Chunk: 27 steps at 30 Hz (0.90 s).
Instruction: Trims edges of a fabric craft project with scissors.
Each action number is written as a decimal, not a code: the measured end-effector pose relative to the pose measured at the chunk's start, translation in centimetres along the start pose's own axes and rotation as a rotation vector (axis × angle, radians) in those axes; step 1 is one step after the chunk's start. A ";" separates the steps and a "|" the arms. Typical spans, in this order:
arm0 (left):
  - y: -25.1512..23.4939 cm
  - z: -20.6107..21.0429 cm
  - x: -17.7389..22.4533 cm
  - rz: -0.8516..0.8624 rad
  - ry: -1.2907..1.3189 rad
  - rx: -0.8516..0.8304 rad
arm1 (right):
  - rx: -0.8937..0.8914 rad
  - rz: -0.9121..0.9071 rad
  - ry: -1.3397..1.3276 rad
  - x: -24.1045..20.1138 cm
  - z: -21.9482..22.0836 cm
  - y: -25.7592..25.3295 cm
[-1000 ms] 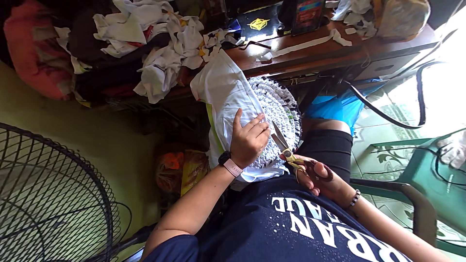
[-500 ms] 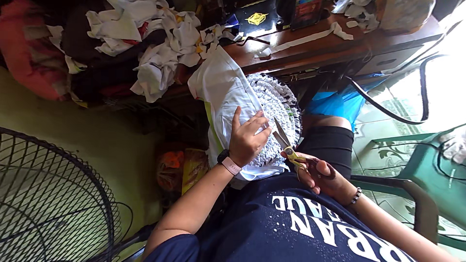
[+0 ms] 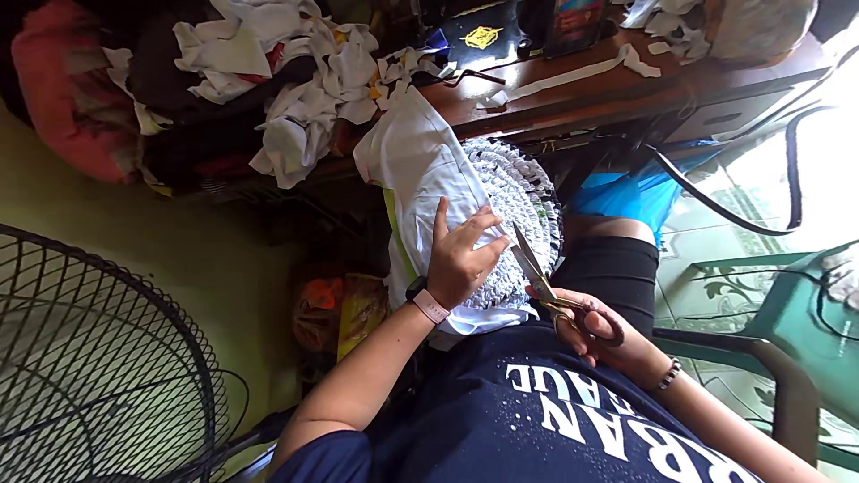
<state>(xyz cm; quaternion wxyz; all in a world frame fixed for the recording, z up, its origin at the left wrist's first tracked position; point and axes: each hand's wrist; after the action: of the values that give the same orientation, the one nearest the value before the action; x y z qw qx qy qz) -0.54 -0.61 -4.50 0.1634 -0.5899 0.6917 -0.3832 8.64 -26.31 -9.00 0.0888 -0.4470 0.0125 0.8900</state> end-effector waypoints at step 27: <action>0.2 0.1 -0.1 -0.012 0.043 0.020 | 0.019 0.005 -0.037 -0.5 0.1 -1.4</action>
<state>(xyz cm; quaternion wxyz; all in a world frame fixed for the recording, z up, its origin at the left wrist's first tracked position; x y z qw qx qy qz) -0.61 -0.56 -4.76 0.1520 -0.5841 0.6877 -0.4035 9.09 -24.95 -8.46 0.0909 -0.4296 0.0204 0.8982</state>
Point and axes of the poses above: each hand's wrist, its own y-axis away from the middle knuckle, its own z-axis out of the palm, x = y × z
